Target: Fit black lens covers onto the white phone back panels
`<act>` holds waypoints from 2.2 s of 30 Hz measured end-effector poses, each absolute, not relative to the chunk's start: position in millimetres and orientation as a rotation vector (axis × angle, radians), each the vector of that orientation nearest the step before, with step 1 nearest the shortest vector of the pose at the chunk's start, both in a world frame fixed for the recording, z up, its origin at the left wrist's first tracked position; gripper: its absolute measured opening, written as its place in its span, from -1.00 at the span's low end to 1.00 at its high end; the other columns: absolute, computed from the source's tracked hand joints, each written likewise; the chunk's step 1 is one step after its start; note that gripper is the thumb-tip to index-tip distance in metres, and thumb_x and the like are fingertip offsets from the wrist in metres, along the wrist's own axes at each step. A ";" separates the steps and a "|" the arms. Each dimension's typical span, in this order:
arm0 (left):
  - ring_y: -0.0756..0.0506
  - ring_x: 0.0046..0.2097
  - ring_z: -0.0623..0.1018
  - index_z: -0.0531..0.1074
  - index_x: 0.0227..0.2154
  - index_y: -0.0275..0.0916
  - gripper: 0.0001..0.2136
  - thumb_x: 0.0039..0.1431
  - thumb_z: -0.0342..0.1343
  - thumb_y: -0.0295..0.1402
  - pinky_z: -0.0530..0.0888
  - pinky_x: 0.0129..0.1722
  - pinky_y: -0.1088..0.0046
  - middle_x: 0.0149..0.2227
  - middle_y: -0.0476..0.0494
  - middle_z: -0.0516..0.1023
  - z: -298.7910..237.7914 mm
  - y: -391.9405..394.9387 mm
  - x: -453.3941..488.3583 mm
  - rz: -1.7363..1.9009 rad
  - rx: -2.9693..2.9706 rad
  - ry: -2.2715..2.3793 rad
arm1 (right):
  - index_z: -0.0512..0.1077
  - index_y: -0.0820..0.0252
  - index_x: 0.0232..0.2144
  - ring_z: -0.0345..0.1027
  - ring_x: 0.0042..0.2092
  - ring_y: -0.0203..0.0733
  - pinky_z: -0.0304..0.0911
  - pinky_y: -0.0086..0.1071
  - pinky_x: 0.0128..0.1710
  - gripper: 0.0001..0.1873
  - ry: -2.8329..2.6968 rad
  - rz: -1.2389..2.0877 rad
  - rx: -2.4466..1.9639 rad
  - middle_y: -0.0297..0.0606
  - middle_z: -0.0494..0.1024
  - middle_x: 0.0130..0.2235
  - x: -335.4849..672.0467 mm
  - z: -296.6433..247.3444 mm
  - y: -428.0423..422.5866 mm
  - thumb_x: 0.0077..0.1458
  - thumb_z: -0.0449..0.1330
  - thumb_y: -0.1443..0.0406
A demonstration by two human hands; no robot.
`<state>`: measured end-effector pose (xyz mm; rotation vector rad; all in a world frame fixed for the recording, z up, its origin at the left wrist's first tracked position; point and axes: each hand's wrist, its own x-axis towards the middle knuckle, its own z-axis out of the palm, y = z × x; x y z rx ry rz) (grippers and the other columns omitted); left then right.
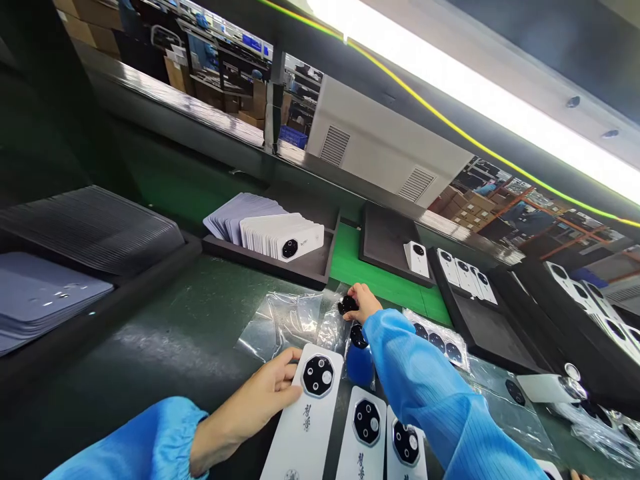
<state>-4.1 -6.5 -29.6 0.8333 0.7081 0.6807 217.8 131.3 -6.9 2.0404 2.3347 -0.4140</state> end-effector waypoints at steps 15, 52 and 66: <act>-0.13 -0.23 0.58 0.27 -0.10 -0.21 -0.55 -0.01 0.24 -0.16 0.44 -0.30 0.42 -0.09 -0.20 0.55 -24.3 -2.1 -4.3 0.636 0.844 0.686 | 0.36 0.23 -0.14 0.32 -0.12 -0.18 0.35 -0.25 -0.19 -0.64 2.397 -0.674 2.042 -0.21 0.35 -0.02 221.9 -1.2 121.2 -0.02 0.31 0.37; -0.15 -0.25 0.60 0.31 -0.07 -0.24 -0.56 0.00 0.23 -0.19 0.47 -0.28 0.39 -0.19 -0.18 0.60 -33.1 21.1 54.8 0.588 0.870 0.708 | 0.30 -0.05 -0.03 0.27 -0.30 -0.18 0.32 -0.29 -0.28 -0.66 2.664 -0.554 2.907 -0.25 0.33 -0.14 265.0 -27.2 -56.8 0.12 0.11 0.18; -0.12 -0.26 0.59 0.32 -0.06 -0.21 -0.60 0.02 0.21 -0.32 0.47 -0.29 0.41 -0.19 -0.15 0.60 -30.2 26.9 52.1 0.545 0.819 0.715 | 0.29 -0.07 -0.04 0.24 -0.31 -0.15 0.32 -0.23 -0.26 -0.68 2.626 -0.594 2.891 -0.23 0.30 -0.13 267.1 -33.9 -52.6 0.15 0.07 0.10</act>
